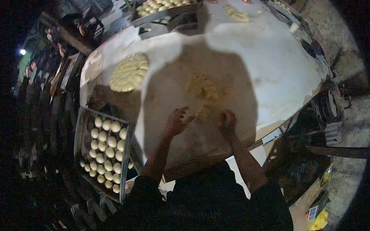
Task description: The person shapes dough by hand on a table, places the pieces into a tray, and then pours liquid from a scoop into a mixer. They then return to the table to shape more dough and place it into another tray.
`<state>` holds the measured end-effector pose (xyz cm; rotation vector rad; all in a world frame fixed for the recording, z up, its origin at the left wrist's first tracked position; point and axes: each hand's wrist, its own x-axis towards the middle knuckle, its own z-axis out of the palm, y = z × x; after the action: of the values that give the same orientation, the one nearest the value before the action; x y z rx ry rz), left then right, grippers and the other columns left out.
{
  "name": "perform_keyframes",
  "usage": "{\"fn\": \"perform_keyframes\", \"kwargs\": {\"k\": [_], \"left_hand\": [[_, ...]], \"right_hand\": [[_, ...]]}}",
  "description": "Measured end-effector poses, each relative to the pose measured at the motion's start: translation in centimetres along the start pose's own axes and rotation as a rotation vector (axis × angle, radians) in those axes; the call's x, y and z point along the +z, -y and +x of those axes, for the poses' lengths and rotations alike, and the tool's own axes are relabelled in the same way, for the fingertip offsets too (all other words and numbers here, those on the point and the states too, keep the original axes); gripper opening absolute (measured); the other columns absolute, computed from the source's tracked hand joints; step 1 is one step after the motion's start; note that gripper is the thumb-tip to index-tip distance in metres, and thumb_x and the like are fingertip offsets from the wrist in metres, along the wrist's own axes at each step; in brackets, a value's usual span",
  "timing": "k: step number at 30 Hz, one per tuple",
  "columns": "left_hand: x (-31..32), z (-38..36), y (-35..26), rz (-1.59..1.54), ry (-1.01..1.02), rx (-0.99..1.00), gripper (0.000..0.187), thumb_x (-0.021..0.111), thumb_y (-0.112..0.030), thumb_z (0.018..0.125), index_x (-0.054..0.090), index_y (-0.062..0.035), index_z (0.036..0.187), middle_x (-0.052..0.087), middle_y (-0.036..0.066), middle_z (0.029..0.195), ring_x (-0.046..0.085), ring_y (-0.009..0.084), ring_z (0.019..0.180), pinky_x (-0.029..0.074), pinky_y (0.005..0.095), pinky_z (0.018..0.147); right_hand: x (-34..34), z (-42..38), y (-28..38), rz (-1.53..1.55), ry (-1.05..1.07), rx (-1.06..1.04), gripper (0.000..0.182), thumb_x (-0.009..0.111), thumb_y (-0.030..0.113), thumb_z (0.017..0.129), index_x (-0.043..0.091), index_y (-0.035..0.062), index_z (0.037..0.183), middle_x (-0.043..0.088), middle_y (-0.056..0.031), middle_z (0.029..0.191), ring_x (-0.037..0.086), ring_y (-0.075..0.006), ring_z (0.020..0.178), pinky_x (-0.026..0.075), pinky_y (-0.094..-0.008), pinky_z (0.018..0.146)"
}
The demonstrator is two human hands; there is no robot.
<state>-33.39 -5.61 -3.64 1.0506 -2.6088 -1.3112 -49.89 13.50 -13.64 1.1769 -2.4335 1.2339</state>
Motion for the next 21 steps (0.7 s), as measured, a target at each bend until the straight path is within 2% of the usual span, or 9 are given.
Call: {"fn": "perform_keyframes", "kwargs": {"k": [2, 4, 6, 9, 12, 16, 17, 18, 21], "left_hand": [[6.1, 2.6, -3.7, 0.205, -0.076, -0.127, 0.054, 0.069, -0.032, 0.084, 0.051, 0.0001, 0.123, 0.056, 0.021, 0.116, 0.059, 0.033, 0.102, 0.047, 0.0445, 0.088], [12.2, 4.3, -2.3, 0.464, -0.228, -0.046, 0.061, 0.068, -0.035, 0.084, 0.044, 0.0001, 0.128, 0.054, 0.022, 0.119, 0.058, 0.034, 0.103, 0.047, 0.045, 0.088], [13.6, 4.2, -3.7, 0.38, -0.217, -0.066, 0.067, 0.066, -0.039, 0.084, 0.04, 0.0003, 0.131, 0.053, 0.024, 0.119, 0.058, 0.0347, 0.103, 0.047, 0.0455, 0.087], [9.8, 1.6, -4.8, -0.108, -0.004, -0.144, 0.069, 0.066, -0.045, 0.083, 0.04, 0.0006, 0.128, 0.055, 0.025, 0.115, 0.058, 0.0355, 0.102, 0.047, 0.0464, 0.086], [10.1, -0.1, 0.0, -0.171, 0.109, -0.137, 0.062, 0.067, -0.042, 0.083, 0.044, 0.0005, 0.122, 0.056, 0.022, 0.108, 0.059, 0.0313, 0.098, 0.048, 0.0424, 0.081], [10.8, -5.0, 8.4, 0.33, 0.025, 0.146, 0.053, 0.069, -0.038, 0.084, 0.05, 0.0002, 0.115, 0.059, 0.018, 0.099, 0.06, 0.0256, 0.092, 0.05, 0.0371, 0.075], [9.7, -7.5, 7.9, 0.258, 0.078, -0.017, 0.05, 0.069, -0.035, 0.085, 0.05, 0.0002, 0.115, 0.059, 0.016, 0.097, 0.06, 0.0226, 0.091, 0.05, 0.0343, 0.074], [7.6, -10.0, 4.9, 0.011, -0.05, -0.009, 0.045, 0.068, -0.032, 0.086, 0.05, -0.0007, 0.113, 0.059, 0.015, 0.097, 0.059, 0.0203, 0.091, 0.049, 0.0323, 0.074], [4.0, -14.7, 2.7, -0.734, -0.352, 0.093, 0.033, 0.065, -0.022, 0.09, 0.046, -0.0034, 0.109, 0.058, 0.012, 0.096, 0.056, 0.0153, 0.091, 0.048, 0.0282, 0.074]], "right_hand": [[-2.7, -0.6, -3.6, 0.111, 0.042, 0.139, 0.009, 0.057, 0.011, 0.084, 0.052, 0.0042, 0.084, 0.053, -0.009, 0.073, 0.052, -0.0232, 0.064, 0.045, -0.0353, 0.064], [-4.1, -1.7, -5.1, 0.12, 0.094, 0.143, 0.012, 0.055, 0.01, 0.084, 0.055, 0.0041, 0.095, 0.055, -0.0109, 0.082, 0.055, -0.026, 0.075, 0.043, -0.0404, 0.073], [-3.9, -0.7, -4.7, 0.008, 0.197, -0.011, 0.024, 0.054, 0.01, 0.085, 0.055, 0.0053, 0.109, 0.056, -0.013, 0.096, 0.054, -0.0287, 0.089, 0.039, -0.0456, 0.083], [-3.4, 0.4, -2.7, -0.212, 0.521, -0.18, 0.044, 0.053, 0.013, 0.086, 0.049, 0.0098, 0.13, 0.052, -0.016, 0.119, 0.048, -0.0321, 0.11, 0.031, -0.0508, 0.094], [-0.9, -0.2, -2.9, -0.353, 0.503, -0.314, 0.049, 0.055, 0.016, 0.086, 0.045, 0.0139, 0.134, 0.048, -0.0168, 0.123, 0.046, -0.0325, 0.112, 0.031, -0.05, 0.094], [-2.1, 1.5, 1.1, -0.376, 0.648, -0.125, 0.05, 0.056, 0.023, 0.087, 0.043, 0.0119, 0.134, 0.046, -0.0183, 0.124, 0.046, -0.0334, 0.113, 0.03, -0.0518, 0.098], [-2.6, 1.4, 2.3, -0.368, 0.655, -0.074, 0.048, 0.054, 0.028, 0.09, 0.045, 0.0077, 0.132, 0.045, -0.0184, 0.126, 0.046, -0.0334, 0.113, 0.031, -0.0505, 0.099], [-2.6, 1.0, 3.6, -0.359, 0.665, -0.024, 0.049, 0.051, 0.034, 0.092, 0.046, 0.0035, 0.13, 0.044, -0.0186, 0.128, 0.047, -0.0334, 0.114, 0.032, -0.0492, 0.101], [-0.5, -3.0, 8.4, 0.46, 0.675, 0.169, 0.047, 0.055, 0.034, 0.092, 0.047, 0.0026, 0.126, 0.052, -0.0166, 0.117, 0.056, -0.0293, 0.1, 0.044, -0.0417, 0.088]]}}
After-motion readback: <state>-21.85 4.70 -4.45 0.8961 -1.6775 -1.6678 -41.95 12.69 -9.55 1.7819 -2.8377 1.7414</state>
